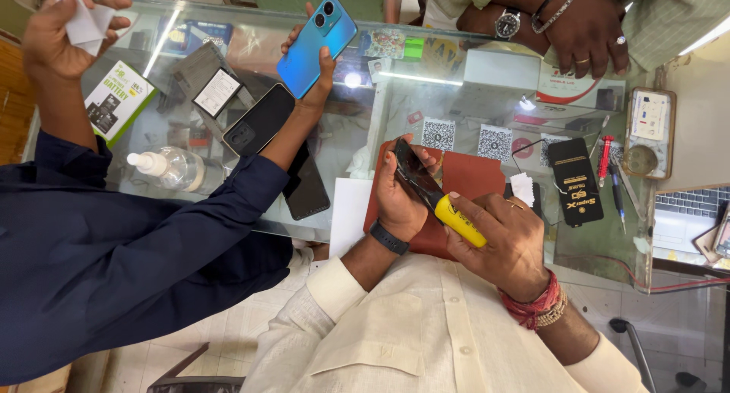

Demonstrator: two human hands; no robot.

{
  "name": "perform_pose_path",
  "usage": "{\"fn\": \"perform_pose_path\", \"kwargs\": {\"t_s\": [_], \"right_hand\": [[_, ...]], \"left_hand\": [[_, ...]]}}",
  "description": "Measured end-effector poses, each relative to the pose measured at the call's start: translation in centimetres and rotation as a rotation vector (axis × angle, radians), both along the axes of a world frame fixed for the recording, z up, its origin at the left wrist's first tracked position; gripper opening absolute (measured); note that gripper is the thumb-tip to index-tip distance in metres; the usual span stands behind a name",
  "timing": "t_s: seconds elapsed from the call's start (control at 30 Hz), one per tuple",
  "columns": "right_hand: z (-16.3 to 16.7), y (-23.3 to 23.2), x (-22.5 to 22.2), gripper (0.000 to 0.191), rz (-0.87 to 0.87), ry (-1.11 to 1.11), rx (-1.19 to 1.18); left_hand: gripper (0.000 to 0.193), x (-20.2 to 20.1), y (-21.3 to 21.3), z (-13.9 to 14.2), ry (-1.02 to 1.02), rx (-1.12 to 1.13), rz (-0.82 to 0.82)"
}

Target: The person applies adhesive to the edges of a disassembled smartphone and uses a metal tool to adjust internal components. The person handles the phone and tools while another person cleans a separate phone nearby.

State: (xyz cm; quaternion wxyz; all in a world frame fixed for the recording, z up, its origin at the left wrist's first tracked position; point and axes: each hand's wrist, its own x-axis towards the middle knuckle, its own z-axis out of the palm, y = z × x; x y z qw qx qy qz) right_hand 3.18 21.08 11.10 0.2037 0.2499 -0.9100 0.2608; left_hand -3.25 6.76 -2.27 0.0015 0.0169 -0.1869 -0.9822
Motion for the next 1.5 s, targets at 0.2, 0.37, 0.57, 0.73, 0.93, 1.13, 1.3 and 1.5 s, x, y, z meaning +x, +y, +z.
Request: {"fn": "perform_pose_path", "kwargs": {"t_s": [0.2,0.37,0.57,0.73,0.93,1.13,1.3,1.5], "right_hand": [[-0.1,0.2,0.2,0.046,-0.010,-0.018,-0.004],[-0.4,0.5,0.4,0.046,-0.017,-0.043,0.003],[-0.8,0.8,0.8,0.046,-0.031,-0.062,0.006],[-1.3,1.0,1.3,0.046,-0.028,-0.071,-0.014],[-1.6,1.7,2.1,0.046,-0.083,-0.085,-0.088],[-2.1,2.0,2.3,0.048,-0.083,-0.116,-0.107],[-2.3,2.0,2.4,0.048,-0.083,-0.127,-0.086],[-2.4,1.9,2.4,0.048,-0.082,-0.134,-0.079]], "left_hand": [[0.050,-0.2,-0.1,0.1,-0.026,-0.007,0.005],[0.051,-0.4,-0.2,-0.1,-0.065,-0.014,0.001],[0.050,-0.7,-0.4,-0.6,-0.075,0.010,-0.015],[0.050,-0.9,-0.5,-1.0,-0.067,0.023,-0.014],[0.051,-1.1,-0.6,-1.5,-0.084,0.069,-0.041],[0.053,-1.1,-0.7,-1.7,-0.109,0.071,-0.044],[0.053,-1.1,-0.8,-1.9,-0.127,0.050,-0.038],[0.053,-1.2,-0.9,-1.9,-0.146,0.064,-0.046]]}}
